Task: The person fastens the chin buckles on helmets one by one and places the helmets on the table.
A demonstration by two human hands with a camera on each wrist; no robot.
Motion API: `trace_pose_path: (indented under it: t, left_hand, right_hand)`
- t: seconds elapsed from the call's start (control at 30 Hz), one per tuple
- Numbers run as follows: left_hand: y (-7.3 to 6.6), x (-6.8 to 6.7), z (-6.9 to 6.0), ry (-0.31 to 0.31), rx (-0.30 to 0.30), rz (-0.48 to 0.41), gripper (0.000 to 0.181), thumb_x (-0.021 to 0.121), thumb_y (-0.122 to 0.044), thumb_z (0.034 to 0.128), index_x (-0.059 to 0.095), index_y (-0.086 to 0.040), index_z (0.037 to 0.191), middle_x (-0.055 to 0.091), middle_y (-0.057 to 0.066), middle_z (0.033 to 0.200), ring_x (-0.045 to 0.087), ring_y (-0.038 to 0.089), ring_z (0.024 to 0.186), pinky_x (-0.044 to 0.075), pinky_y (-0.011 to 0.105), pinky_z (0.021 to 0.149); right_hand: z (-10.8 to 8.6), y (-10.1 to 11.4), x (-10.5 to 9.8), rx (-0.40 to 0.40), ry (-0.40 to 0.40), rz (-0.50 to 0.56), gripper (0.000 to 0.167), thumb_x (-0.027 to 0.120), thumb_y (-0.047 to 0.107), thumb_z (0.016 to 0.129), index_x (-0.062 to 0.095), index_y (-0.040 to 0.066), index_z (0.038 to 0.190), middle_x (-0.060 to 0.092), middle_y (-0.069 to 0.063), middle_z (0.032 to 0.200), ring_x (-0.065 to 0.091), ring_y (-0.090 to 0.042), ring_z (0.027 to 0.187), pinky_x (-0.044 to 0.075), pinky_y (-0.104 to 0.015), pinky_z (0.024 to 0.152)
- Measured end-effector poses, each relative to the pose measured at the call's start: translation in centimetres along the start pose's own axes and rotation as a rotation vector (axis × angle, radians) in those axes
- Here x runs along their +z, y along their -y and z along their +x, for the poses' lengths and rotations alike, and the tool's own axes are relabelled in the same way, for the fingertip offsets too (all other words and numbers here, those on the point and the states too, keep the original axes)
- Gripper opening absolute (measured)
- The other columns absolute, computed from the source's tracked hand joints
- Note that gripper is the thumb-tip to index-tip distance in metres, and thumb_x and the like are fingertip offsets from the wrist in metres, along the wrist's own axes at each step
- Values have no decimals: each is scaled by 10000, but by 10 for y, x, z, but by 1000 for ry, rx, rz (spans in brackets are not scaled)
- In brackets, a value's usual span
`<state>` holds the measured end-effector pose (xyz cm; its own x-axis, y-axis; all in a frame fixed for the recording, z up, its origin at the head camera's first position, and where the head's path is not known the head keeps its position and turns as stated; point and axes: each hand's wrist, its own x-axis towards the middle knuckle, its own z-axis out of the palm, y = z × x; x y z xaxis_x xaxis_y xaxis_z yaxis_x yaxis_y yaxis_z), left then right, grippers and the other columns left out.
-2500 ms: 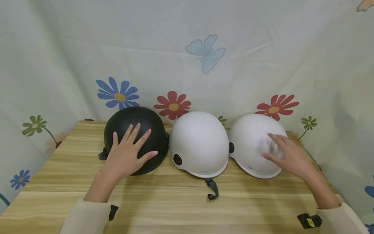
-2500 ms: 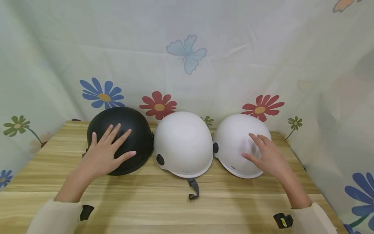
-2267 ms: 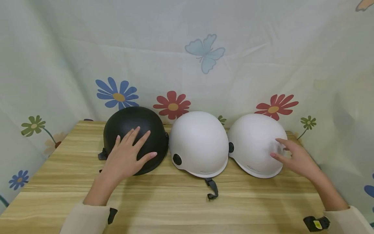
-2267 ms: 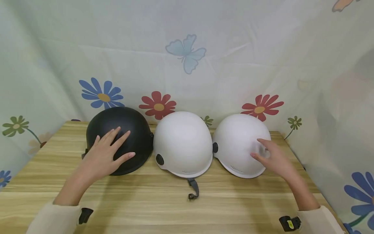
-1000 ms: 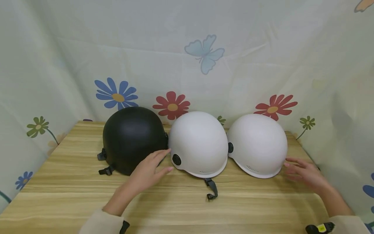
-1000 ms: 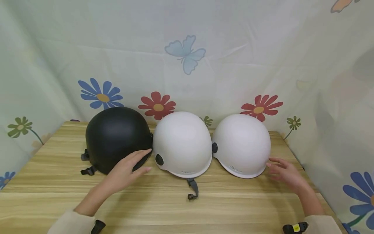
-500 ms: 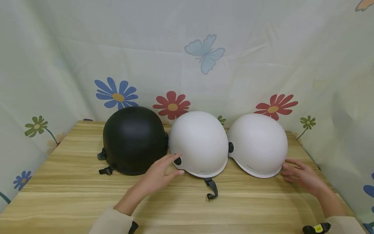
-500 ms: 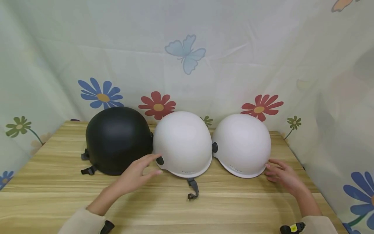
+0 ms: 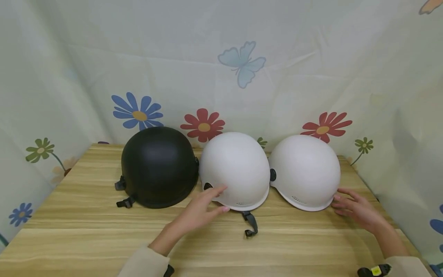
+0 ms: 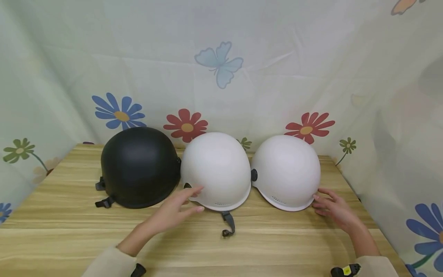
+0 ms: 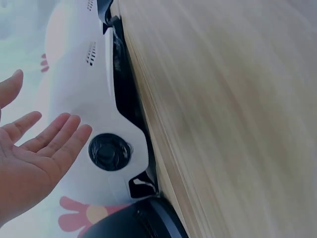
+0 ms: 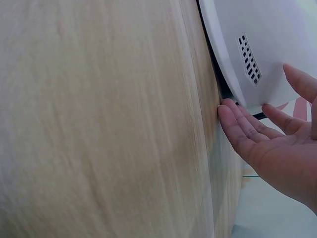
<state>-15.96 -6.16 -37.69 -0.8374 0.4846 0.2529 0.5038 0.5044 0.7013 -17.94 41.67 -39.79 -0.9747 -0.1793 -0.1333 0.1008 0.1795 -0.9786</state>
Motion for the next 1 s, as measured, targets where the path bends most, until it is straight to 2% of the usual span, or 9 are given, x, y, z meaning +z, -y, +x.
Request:
trace_pose_path:
  t: [0.2,0.43,0.67,0.87,1.0]
  left_hand:
    - [-7,7,3,26,9,-39,530,624,-299,868,474,-40,1305,511,123,1265,494,274,1132,395,444,928]
    - [-14,17,10,70,23,-68,533,602,-317,882,462,-42,1317,505,115,1262,520,257,1079,443,400,869]
    - [-20,28,18,112,39,-94,544,598,-310,888,443,-40,1334,513,141,1228,513,252,1075,450,343,865]
    - [-24,36,25,115,37,-128,549,607,-296,885,434,-39,1338,501,138,1256,507,243,1099,449,319,878]
    - [-27,40,30,117,35,-132,554,607,-301,884,429,-46,1342,491,121,1282,504,237,1111,442,309,886]
  right_hand:
    - [1,-1,0,4,3,11,247,466,104,960,390,144,1192,556,29,1015,600,-141,904,508,-312,771]
    - [1,-1,0,29,-20,-33,403,498,149,951,305,7,1275,542,16,1024,594,-145,910,503,-323,786]
    - [1,-1,0,21,-17,-22,375,495,150,953,319,37,1264,543,34,1023,595,-138,914,504,-320,784]
    - [2,0,0,30,-21,-40,498,489,156,955,228,-64,1318,538,41,1026,593,-133,921,502,-324,790]
    - [2,1,0,36,-23,-32,503,490,154,955,219,-70,1315,541,43,1021,594,-132,920,502,-325,790]
